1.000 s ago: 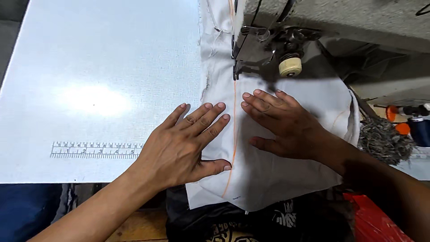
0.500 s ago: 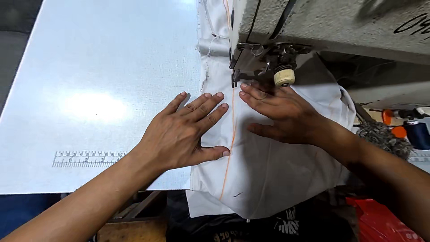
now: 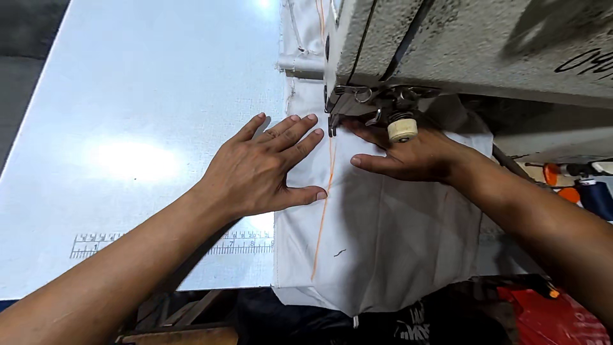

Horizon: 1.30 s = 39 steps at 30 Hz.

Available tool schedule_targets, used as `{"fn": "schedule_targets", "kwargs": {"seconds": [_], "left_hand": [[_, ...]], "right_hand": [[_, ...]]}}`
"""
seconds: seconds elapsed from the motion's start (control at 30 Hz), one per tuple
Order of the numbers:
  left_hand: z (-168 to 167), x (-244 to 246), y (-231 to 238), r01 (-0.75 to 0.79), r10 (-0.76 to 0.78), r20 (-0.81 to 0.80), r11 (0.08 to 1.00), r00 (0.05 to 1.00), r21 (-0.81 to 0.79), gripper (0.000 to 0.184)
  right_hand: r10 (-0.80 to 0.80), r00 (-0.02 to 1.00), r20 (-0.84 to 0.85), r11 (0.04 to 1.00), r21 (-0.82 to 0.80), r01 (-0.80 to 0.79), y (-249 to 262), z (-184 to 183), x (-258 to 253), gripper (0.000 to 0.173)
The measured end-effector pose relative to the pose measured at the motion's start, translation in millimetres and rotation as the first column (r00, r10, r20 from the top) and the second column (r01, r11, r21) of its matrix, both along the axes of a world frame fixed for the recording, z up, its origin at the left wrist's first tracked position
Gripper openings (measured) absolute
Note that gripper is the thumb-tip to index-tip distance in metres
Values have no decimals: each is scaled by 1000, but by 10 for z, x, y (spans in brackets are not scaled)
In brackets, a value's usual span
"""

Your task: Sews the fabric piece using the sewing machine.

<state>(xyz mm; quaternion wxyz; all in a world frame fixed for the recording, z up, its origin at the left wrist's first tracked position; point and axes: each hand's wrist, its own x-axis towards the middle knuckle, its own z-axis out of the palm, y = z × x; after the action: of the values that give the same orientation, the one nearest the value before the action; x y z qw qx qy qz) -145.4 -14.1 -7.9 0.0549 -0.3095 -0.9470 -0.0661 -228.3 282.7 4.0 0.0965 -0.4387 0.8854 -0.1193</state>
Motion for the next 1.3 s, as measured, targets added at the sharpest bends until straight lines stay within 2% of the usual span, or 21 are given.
{"fn": "schedule_targets", "kwargs": {"seconds": [0.17, 0.27, 0.33, 0.4, 0.47, 0.53, 0.67, 0.77, 0.83, 0.87, 0.9, 0.93, 0.97, 1.0, 1.03, 1.07, 1.13, 1.17, 1.23, 1.27, 1.3], "left_hand": [[0, -119, -14, -5, 5, -6, 1000, 1000, 14, 91], [6, -196, -23, -1, 1, -17, 1000, 1000, 15, 90], [17, -243, -25, -4, 5, -24, 1000, 1000, 16, 89], [35, -282, -24, -11, 11, -18, 1000, 1000, 10, 89], [52, -317, -18, -21, 21, -9, 1000, 1000, 0, 90], [53, -349, -13, -28, 28, -20, 1000, 999, 3, 90], [62, -391, -5, -37, 37, -34, 999, 999, 16, 89], [65, -433, -8, -38, 39, -23, 999, 999, 17, 89], [62, -474, -16, -35, 35, -25, 999, 999, 11, 90], [59, -498, -19, -34, 35, -30, 999, 999, 9, 90], [53, -510, -20, -35, 35, -37, 999, 999, 12, 90], [48, -499, -23, -35, 37, -53, 999, 998, 32, 90], [50, -438, -35, -40, 45, -79, 997, 996, 73, 88], [76, -317, -53, -49, 64, -118, 991, 991, 126, 84], [120, -140, -72, -64, 95, -156, 980, 983, 191, 75], [167, 90, -85, -82, 127, -169, 963, 977, 255, 63], [167, 593, -75, -123, 178, -137, 935, 974, 334, 45], [104, 787, -57, -130, 180, -113, 925, 977, 356, 42], [-24, 990, 8, -112, 149, -73, 923, 986, 369, 48], [-58, 1000, 38, -104, 128, -46, 934, 991, 342, 56], [-72, 978, 56, -103, 108, -2, 952, 994, 288, 65]], "right_hand": [[15, 999, 34, 997, -78, -12, -4, 30, -102, 64], [-151, 980, 128, 988, 45, 146, -60, 207, 5, 49], [-147, 983, 111, 988, 62, 141, -64, 223, -42, 48], [-70, 986, 149, 998, 7, 70, -28, 85, -197, 52], [-70, 959, 275, 990, -97, 100, -37, 3, -270, 44], [-75, 938, 337, 986, -117, 121, -56, -24, -327, 36], [-67, 897, 437, 992, -67, 106, -126, 152, -333, 26], [-293, 832, 470, 956, 135, 260, -354, 777, -8, 29], [-251, 886, 389, 967, 60, 248, -300, 741, 8, 28], [-173, 955, 241, 983, -17, 182, -223, 613, -55, 26], [-166, 973, 164, 986, -5, 169, -205, 585, -83, 27], [-217, 961, 173, 976, 61, 209, -235, 636, -59, 29], [-235, 969, 73, 971, 63, 231, -206, 590, -18, 30], [-250, 963, -102, 968, 2, 251, -110, 458, 45, 30], [-296, 913, -282, 955, -74, 287, 11, 374, 173, 31], [-365, 839, -403, 931, -142, 337, 149, 351, 381, 37], [-579, 730, -364, 812, -173, 557, 478, 396, 993, 51], [-680, 667, -304, 728, -180, 661, 615, 377, 1292, 57], [-838, 527, -144, 544, -125, 830, 694, 295, 1745, 65], [-872, 482, -86, 489, -119, 864, 649, 235, 1884, 65], [-879, 470, -76, 476, -142, 868, 580, 164, 1974, 62]]}}
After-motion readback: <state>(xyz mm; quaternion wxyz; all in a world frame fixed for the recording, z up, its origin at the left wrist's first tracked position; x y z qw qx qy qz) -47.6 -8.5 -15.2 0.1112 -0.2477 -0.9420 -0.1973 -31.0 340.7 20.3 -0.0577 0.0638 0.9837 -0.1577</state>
